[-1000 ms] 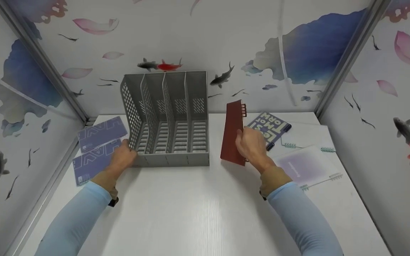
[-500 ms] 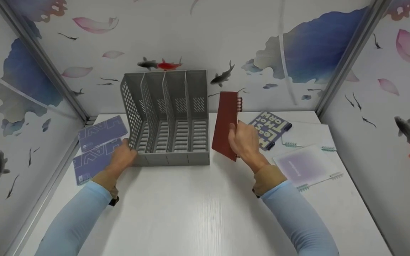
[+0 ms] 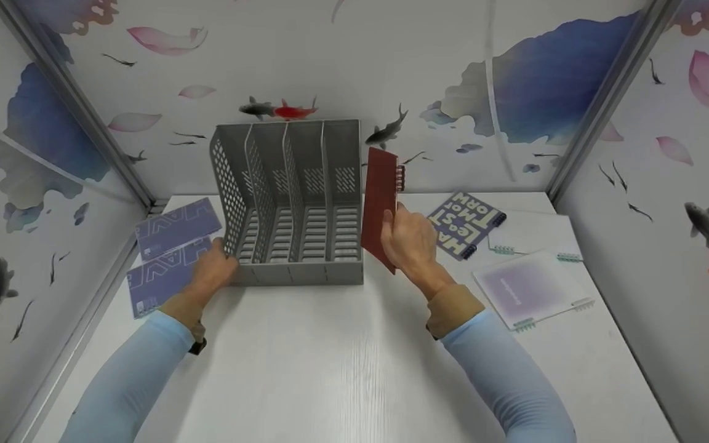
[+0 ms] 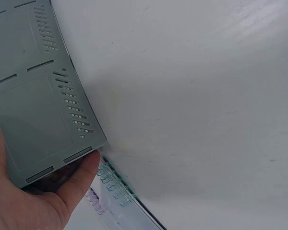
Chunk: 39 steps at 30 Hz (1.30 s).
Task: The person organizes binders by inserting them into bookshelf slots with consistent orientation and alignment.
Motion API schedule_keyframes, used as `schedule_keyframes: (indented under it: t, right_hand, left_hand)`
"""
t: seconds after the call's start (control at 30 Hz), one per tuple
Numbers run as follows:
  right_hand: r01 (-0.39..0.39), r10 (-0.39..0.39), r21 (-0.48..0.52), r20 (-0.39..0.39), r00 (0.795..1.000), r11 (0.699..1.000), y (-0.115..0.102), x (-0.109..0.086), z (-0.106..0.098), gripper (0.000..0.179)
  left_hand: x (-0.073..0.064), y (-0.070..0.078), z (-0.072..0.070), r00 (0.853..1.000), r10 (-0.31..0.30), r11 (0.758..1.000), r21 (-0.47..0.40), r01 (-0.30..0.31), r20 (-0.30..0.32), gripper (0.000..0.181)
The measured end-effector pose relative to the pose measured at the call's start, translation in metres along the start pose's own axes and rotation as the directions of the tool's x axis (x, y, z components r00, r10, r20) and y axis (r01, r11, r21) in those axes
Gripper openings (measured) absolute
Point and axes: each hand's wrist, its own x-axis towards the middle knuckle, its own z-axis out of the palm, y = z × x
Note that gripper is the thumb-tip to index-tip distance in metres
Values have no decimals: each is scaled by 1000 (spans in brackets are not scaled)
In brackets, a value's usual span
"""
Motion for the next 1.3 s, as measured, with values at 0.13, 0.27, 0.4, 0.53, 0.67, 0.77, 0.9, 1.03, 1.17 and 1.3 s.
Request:
schedule_keyframes:
  t: [0.13,0.27,0.4,0.53,0.67,0.77,0.9,1.03,1.17,1.3]
  right_hand:
    - [-2,2,32,6,1000,999,-4,-1,4,40]
    - [4,-5,61,11,1000,998,-9,-1,6,39]
    - [8,-12,81,44,999,997,-14,1,10,40]
    - [-32,21,90,122,992,995,-19,4,14,43]
    - [-67,53,84,155,986,994,-23,6,20,45]
    - [-69,54,92,158,986,993,-26,6,23,44]
    - [-62,48,83,162,986,995,-28,9,27,42]
    - [-64,52,69,166,985,996,-28,12,29,41]
    - [-112,93,87,196,976,990,-28,13,32,42]
    - [-168,134,130,234,963,977,-27,14,36,41]
  left_hand:
    - [0,0,0,1000,-1,1000,10,1,-3,76]
    - [1,-1,1,1000,-4,1000,5,4,-7,76]
    - [2,-1,1,1000,2,1000,-1,-2,-14,75]
    - [1,0,0,1000,10,1000,3,-10,-25,74]
    - [0,1,-1,1000,7,1000,1,-7,-18,75]
    - [1,0,-1,1000,-1,1000,-7,1,-7,76]
    - [0,-1,0,1000,1,1000,-4,-1,-9,76]
    - [1,-2,1,1000,7,1000,7,-7,-14,76]
    - [1,-2,2,1000,0,1000,0,0,-11,76]
    - [1,-2,1,1000,-9,1000,-4,9,-3,77]
